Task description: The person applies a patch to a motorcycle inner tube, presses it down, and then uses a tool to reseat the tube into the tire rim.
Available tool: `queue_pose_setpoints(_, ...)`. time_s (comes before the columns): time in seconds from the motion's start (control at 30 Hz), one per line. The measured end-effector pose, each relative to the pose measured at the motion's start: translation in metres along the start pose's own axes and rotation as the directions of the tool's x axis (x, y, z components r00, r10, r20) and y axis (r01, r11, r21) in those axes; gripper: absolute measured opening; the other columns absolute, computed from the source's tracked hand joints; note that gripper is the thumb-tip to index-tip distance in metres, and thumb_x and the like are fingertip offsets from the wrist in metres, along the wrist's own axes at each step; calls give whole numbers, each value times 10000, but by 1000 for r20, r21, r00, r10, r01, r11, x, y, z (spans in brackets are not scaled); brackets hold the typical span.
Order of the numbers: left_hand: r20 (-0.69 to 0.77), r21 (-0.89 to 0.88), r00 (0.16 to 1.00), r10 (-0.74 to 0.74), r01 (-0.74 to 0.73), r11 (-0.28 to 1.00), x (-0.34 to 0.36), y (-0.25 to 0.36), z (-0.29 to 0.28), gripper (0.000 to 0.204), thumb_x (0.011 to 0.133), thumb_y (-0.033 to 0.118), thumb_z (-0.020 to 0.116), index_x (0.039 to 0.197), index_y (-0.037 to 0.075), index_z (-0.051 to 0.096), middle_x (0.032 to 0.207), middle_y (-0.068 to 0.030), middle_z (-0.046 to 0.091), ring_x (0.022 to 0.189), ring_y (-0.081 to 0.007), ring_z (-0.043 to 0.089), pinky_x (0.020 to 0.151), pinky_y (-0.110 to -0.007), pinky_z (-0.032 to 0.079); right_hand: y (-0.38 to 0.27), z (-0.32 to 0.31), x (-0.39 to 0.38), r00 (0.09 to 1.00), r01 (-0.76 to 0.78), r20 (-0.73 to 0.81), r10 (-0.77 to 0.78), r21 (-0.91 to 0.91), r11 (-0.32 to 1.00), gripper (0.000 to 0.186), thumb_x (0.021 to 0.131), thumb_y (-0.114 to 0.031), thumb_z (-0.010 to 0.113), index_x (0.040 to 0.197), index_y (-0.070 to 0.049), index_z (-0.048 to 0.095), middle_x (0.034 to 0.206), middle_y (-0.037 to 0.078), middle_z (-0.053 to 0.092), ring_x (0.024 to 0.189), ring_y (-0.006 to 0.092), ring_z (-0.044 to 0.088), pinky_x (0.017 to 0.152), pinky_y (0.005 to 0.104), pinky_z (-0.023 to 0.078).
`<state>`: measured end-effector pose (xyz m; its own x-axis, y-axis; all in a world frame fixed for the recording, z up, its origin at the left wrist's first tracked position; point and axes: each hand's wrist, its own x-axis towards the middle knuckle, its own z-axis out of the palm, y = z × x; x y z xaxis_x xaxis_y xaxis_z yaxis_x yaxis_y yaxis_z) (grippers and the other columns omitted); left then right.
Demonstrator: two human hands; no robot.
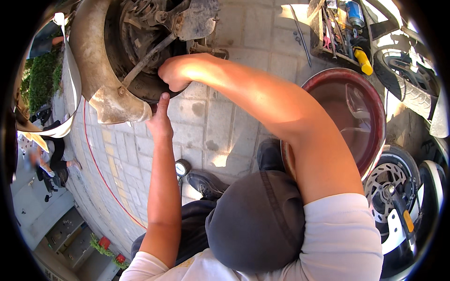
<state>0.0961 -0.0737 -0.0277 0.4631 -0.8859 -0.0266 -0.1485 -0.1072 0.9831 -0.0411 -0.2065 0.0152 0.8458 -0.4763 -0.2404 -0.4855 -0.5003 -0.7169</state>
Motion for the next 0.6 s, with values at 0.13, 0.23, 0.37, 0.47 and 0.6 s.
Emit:
queue_pose_setpoints(0.13, 40, 33, 999, -30, 29, 999, 2, -8, -10, 654, 794, 120, 813, 1330, -37, 475, 1297, -115, 548, 1159, -192, 520, 1007, -325, 406, -17, -16, 11, 974, 4, 225, 42, -200, 980, 331, 757, -70, 572, 1041, 70, 669, 1021, 242, 676, 989, 368, 647, 827, 421, 510)
queue_pose_setpoints(0.23, 29, 1, 999, -25, 25, 1000, 3, -14, -6, 647, 813, 155, 798, 1335, -28, 463, 1304, -108, 541, 1170, -189, 510, 1009, -320, 392, -1, -13, 21, 970, -5, 239, 37, -130, 992, 411, 759, -75, 566, 1139, 64, 637, 1110, 243, 653, 1064, 349, 624, 886, 398, 500)
queue_pose_setpoints(0.37, 29, -8, 998, 47, -46, 999, -2, -31, 10, 665, 835, 186, 773, 1366, 15, 411, 1356, -88, 494, 1203, -180, 488, 1010, -300, 366, 44, 23, 0, 996, 94, -41, -84, 474, 875, 512, 765, -9, 510, 1270, 51, 562, 1245, 241, 598, 1181, 316, 571, 973, 362, 465)
queue_pose_setpoints(0.47, 13, 1, 999, 33, -33, 999, 2, -61, 19, 712, 833, 164, 765, 1407, 62, 355, 1410, -87, 449, 1245, -183, 469, 1037, -324, 369, 34, 62, -16, 899, 299, -436, -28, 566, 769, 503, 763, 41, 471, 1248, -9, 597, 1252, 183, 610, 1126, 324, 601, 952, 381, 488)
queue_pose_setpoints(0.6, -9, -73, 997, -73, 72, 995, 21, -89, 29, 632, 821, 90, 752, 1358, 19, 426, 1354, -91, 507, 1196, -176, 514, 1013, -331, 419, 2, 79, -39, 681, 193, -732, 11, 195, 962, 425, 762, 21, 512, 1162, -47, 637, 1217, 122, 626, 1009, 332, 635, 834, 412, 545)
